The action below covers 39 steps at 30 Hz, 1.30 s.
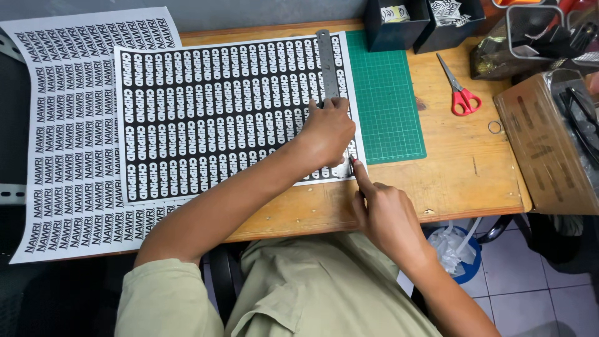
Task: The person uses a metal ruler and a red utility knife to cut a sheet of black and white stickers on a green cutting mat. They align the ruler, score the material, and separate the cut strips, repeating the process for multiple rows.
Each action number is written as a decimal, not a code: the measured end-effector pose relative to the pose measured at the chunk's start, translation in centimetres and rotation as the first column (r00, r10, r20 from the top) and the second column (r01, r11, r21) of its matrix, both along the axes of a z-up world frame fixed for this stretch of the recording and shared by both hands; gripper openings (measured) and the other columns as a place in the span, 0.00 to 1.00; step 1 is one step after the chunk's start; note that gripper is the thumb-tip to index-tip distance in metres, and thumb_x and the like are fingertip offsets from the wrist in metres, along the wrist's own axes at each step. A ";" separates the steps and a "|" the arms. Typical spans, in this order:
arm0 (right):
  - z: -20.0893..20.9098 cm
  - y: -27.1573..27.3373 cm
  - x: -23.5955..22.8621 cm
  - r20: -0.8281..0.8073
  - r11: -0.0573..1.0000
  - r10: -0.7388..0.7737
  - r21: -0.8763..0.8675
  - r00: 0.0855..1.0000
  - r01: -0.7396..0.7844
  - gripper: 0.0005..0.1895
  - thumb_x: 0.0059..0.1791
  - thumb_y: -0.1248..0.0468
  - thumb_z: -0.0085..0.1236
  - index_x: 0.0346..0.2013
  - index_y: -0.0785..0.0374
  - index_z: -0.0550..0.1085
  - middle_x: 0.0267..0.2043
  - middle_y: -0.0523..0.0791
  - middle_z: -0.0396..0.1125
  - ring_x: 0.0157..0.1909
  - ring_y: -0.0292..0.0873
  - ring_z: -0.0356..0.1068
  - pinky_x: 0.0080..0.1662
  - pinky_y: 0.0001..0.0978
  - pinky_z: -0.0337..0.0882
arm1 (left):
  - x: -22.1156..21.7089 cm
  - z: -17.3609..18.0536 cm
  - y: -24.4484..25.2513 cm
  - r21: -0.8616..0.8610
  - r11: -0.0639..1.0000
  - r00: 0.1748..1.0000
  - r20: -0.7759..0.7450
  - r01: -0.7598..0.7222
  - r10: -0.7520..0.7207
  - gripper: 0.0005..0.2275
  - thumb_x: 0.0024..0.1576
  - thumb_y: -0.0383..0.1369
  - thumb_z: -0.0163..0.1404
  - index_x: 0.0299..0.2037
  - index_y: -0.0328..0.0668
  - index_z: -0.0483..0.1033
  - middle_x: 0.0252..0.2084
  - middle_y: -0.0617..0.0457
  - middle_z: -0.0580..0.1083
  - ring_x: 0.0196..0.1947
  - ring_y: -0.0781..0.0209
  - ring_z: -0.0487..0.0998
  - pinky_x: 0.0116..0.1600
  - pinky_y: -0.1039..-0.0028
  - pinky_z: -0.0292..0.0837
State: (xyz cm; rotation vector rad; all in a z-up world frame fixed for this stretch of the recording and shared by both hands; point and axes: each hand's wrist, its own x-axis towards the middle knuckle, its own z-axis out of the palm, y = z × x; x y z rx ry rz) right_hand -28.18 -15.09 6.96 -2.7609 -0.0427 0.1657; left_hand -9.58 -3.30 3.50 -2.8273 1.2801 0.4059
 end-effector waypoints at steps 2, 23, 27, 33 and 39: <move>0.1 0.0 0.0 0.003 1.000 0.002 -0.001 1.000 -0.002 0.33 0.55 0.61 0.52 0.76 0.60 0.73 0.27 0.58 0.78 0.31 0.72 0.80 0.31 0.70 0.77 | -0.1 -1.2 0.0 -0.047 0.999 0.998 0.051 0.024 -0.021 0.28 0.45 0.42 0.81 0.50 0.28 0.88 0.59 0.21 0.75 0.61 0.17 0.81 0.64 0.16 0.67; -1.3 -0.2 -2.6 0.030 0.999 0.025 -0.043 0.999 -0.023 0.34 0.54 0.61 0.53 0.77 0.59 0.71 0.28 0.57 0.77 0.28 0.73 0.79 0.29 0.69 0.77 | -3.3 -4.1 -0.6 -0.190 0.980 0.978 0.206 0.060 -0.021 0.11 0.45 0.17 0.70 0.38 0.24 0.88 0.45 0.24 0.77 0.50 0.12 0.84 0.50 0.20 0.77; -1.6 -0.3 -2.7 0.031 0.999 0.018 -0.033 0.999 -0.017 0.33 0.54 0.61 0.54 0.77 0.58 0.72 0.28 0.57 0.77 0.29 0.73 0.79 0.30 0.72 0.76 | -3.6 -4.6 -0.8 -0.189 0.981 0.980 0.197 0.038 0.000 0.12 0.45 0.17 0.70 0.40 0.24 0.88 0.46 0.23 0.77 0.52 0.10 0.83 0.51 0.17 0.74; -1.6 -0.2 -2.8 0.059 0.998 0.027 -0.062 0.998 -0.023 0.33 0.54 0.60 0.54 0.76 0.59 0.73 0.28 0.57 0.77 0.29 0.73 0.79 0.31 0.71 0.77 | -3.5 -5.1 -1.3 -0.199 0.980 0.970 0.240 0.027 0.022 0.12 0.45 0.20 0.70 0.39 0.25 0.89 0.45 0.23 0.77 0.51 0.10 0.84 0.49 0.19 0.75; -1.8 -0.1 -2.9 0.079 0.997 0.037 -0.070 0.996 -0.032 0.34 0.54 0.61 0.55 0.76 0.59 0.73 0.28 0.56 0.76 0.29 0.72 0.79 0.30 0.69 0.77 | -3.0 -5.0 -1.4 -0.207 0.978 0.973 0.229 0.029 0.019 0.11 0.45 0.19 0.70 0.38 0.25 0.89 0.43 0.22 0.78 0.49 0.10 0.84 0.48 0.20 0.76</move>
